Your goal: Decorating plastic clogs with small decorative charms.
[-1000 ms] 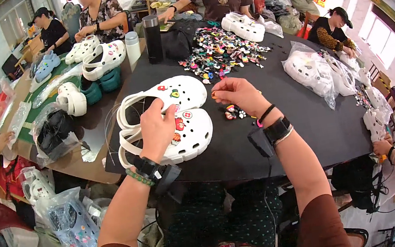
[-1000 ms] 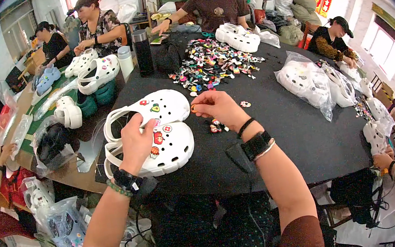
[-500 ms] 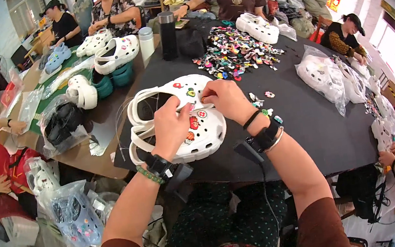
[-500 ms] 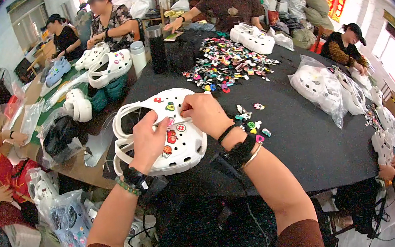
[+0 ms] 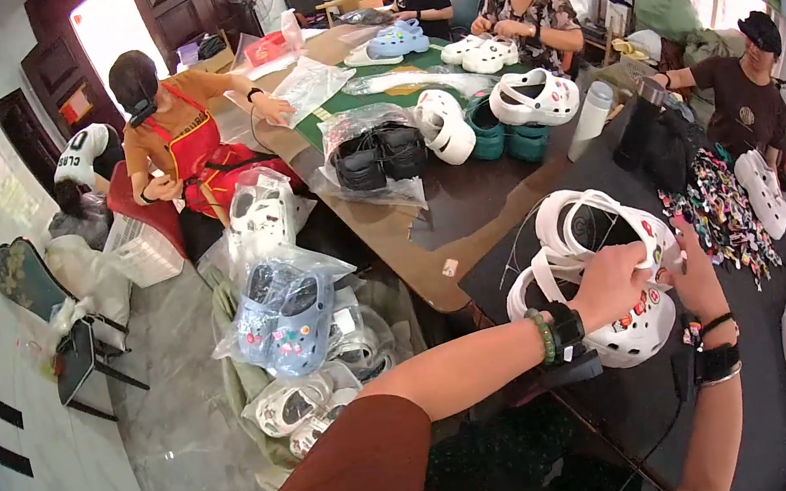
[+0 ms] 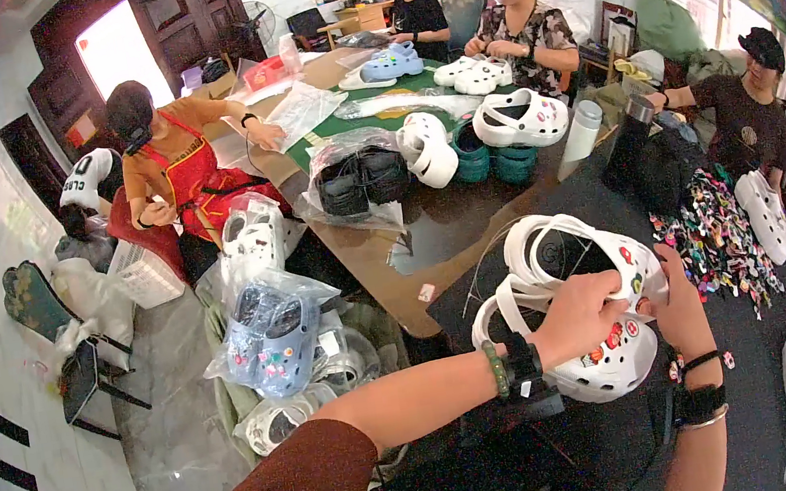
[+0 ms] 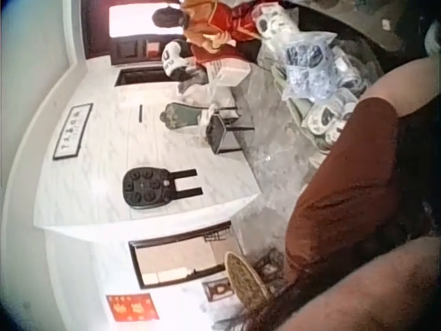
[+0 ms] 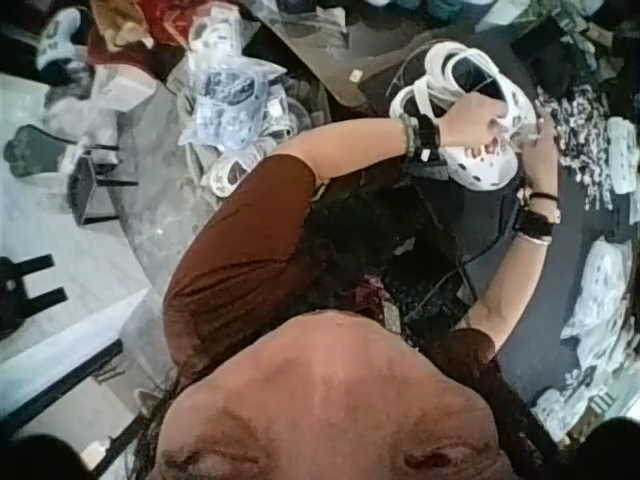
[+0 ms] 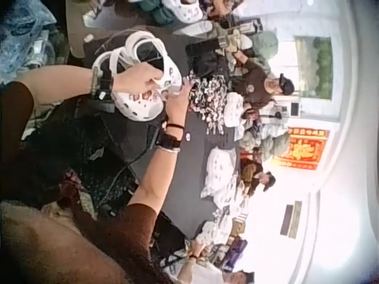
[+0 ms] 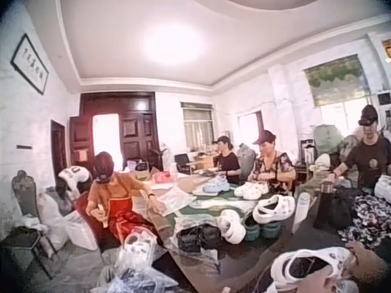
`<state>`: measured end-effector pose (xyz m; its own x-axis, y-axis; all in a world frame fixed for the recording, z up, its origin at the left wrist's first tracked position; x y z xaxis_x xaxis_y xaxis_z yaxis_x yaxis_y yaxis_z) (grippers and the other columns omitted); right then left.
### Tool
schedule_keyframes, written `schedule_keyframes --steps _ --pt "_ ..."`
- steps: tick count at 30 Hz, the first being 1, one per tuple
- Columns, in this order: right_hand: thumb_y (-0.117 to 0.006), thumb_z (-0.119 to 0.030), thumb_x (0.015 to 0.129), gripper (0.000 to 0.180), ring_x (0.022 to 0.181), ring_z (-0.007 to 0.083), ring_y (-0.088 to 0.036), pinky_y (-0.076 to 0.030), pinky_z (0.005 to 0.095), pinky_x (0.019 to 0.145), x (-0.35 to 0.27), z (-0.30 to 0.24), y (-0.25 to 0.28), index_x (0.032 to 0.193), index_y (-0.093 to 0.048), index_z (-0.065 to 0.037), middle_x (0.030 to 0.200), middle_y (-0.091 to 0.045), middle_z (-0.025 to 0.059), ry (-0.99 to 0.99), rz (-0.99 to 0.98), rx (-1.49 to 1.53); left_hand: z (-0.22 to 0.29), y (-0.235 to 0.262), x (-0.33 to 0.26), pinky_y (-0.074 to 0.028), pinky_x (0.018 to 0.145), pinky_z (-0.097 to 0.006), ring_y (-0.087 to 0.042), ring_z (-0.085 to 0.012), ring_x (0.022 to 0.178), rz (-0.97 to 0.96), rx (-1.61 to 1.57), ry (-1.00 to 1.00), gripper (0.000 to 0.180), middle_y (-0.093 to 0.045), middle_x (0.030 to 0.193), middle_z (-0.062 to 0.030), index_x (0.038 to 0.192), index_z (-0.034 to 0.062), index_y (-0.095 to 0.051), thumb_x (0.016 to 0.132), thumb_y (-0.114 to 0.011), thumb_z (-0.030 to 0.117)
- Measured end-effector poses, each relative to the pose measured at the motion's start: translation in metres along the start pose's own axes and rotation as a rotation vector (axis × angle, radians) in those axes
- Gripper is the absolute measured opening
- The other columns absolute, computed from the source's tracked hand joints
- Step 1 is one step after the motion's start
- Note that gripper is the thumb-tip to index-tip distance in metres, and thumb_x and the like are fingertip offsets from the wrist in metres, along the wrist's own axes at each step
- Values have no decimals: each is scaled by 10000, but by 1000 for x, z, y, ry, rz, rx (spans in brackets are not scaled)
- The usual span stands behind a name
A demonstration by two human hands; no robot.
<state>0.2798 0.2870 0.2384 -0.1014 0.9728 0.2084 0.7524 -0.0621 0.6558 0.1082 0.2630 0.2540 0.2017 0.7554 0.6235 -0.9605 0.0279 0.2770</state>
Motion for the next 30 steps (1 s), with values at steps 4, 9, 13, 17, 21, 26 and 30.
schedule_keyframes --steps 4,9,13,17,21,26,30 --pt "-644 128 637 785 1084 337 -542 -454 397 933 3 -3 -3 1349 -410 -106 1187 -540 197 84 69 -164 -4 -1 -1 -419 600 -474 -567 -426 693 -34 -54 37 215 -540 696 -227 761 -23 -497 771 -680 90" --pt "-673 87 617 731 1112 416 -486 -441 444 951 6 5 5 1293 -439 -61 1245 -489 220 200 131 -495 3 -14 5 -443 583 -430 -581 -406 672 -28 -78 -11 192 -561 713 -224 777 -28 -537 747 -692 81" --pt "-742 -21 626 707 1129 429 -481 -421 463 973 15 -3 -8 1270 -450 -40 1210 -539 215 96 150 -408 -10 -7 4 -489 618 -372 -651 -274 669 -96 -42 80 179 -626 744 -186 878 -22 -635 779 -715 104" --pt "-822 -125 624 836 1215 376 -472 -386 414 1048 13 19 4 1346 -412 -32 1280 -507 221 20 12 -166 -20 -9 9 -507 649 -369 -661 -284 689 -181 143 165 282 -650 774 -205 823 -22 -636 765 -760 225" --pt "-837 -266 677 796 1215 406 -469 -411 432 1029 10 22 5 1341 -447 -67 1243 -527 247 10 -37 -302 -11 -12 18 -512 641 -371 -673 -293 702 -219 174 222 470 -674 769 -199 849 -43 -676 805 -736 421" --pt "-832 -178 682 765 1215 345 -495 -405 389 1029 11 7 0 1337 -463 -35 1285 -531 214 13 -35 -260 -19 -15 21 -425 504 -404 -547 -312 480 -223 290 121 446 -533 551 -224 644 -60 -601 838 -701 329" --pt "-820 -88 663 854 1194 326 -531 -425 391 1007 10 15 -9 1385 -368 -37 1283 -540 202 -159 -159 -138 -19 -15 14 -371 490 -401 -453 -276 467 -254 219 114 441 -482 541 -188 630 -64 -550 839 -701 294"
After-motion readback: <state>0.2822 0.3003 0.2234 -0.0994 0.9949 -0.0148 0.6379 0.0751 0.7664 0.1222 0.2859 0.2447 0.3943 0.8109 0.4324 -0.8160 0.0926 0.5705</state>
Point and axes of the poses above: each hand's wrist, its own x-axis towards the middle knuckle, its own y-axis out of the back of the hand, z = x × y, the point moved 10 cm from there along x, towards the middle knuckle
